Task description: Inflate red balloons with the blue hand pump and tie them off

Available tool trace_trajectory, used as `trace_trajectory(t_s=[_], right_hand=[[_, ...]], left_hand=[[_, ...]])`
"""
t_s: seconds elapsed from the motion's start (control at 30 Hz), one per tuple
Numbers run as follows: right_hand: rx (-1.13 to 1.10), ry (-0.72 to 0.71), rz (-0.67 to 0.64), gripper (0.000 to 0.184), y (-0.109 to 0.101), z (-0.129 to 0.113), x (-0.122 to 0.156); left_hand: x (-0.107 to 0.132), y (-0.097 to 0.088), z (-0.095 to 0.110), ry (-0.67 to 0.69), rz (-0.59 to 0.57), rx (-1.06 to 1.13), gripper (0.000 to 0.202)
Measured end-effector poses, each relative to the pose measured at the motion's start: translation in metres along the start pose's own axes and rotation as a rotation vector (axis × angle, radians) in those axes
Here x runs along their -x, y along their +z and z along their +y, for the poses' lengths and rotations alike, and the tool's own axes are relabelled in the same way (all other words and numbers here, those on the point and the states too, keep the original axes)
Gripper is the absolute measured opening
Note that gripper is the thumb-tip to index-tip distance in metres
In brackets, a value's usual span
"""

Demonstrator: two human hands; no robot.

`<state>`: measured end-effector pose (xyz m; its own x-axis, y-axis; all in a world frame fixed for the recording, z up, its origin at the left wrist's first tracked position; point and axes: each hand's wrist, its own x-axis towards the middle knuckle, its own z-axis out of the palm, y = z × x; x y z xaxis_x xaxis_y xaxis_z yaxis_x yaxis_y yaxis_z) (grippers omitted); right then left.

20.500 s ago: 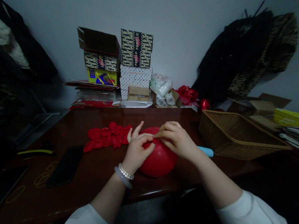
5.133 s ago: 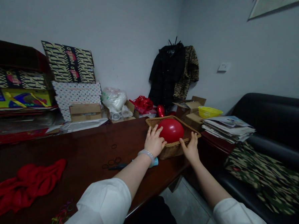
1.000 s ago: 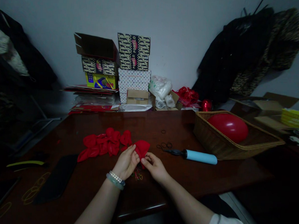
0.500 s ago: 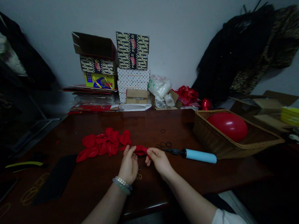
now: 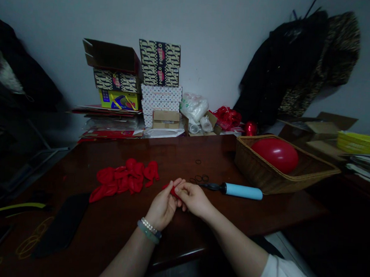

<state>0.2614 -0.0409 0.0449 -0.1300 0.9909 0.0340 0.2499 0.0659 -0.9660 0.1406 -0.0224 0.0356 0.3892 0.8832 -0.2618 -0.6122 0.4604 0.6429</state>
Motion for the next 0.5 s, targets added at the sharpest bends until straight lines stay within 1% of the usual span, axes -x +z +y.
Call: trace_trajectory(t_s=[0.07,0.1,0.13,0.2,0.23,0.27,0.33,0.43,0.5], right_hand=[[0.116,-0.053,0.079,0.038,-0.014,0.000,0.002],[0.320,-0.148,0.136,0.043,-0.024,0.001,0.004],[0.554,-0.220,0.213,0.054,-0.036,0.003,0.005],[0.928,-0.287,0.332,0.065,-0.062,0.012,0.009],[1.067,-0.302,0.354,0.069,-0.076,0.018,0.011],[1.175,-0.299,0.361,0.075,-0.089,0.026,0.014],[1.328,-0.231,0.389,0.083,-0.113,0.044,0.022],[1.492,-0.151,0.424,0.084,-0.142,0.068,0.035],[1.576,-0.107,0.439,0.083,-0.155,0.079,0.043]], left_hand=[[-0.003,-0.004,0.005,0.052,0.090,0.065,0.021],[-0.004,-0.005,0.007,0.066,0.129,0.091,0.020],[-0.005,-0.007,0.010,0.072,0.158,0.111,0.019],[-0.006,-0.010,0.014,0.081,0.189,0.134,0.018],[-0.006,-0.011,0.015,0.085,0.201,0.141,0.018],[-0.007,-0.012,0.016,0.090,0.209,0.150,0.018],[-0.007,-0.013,0.017,0.095,0.223,0.173,0.017],[-0.008,-0.015,0.016,0.100,0.240,0.207,0.015],[-0.009,-0.015,0.017,0.113,0.245,0.218,0.016]])
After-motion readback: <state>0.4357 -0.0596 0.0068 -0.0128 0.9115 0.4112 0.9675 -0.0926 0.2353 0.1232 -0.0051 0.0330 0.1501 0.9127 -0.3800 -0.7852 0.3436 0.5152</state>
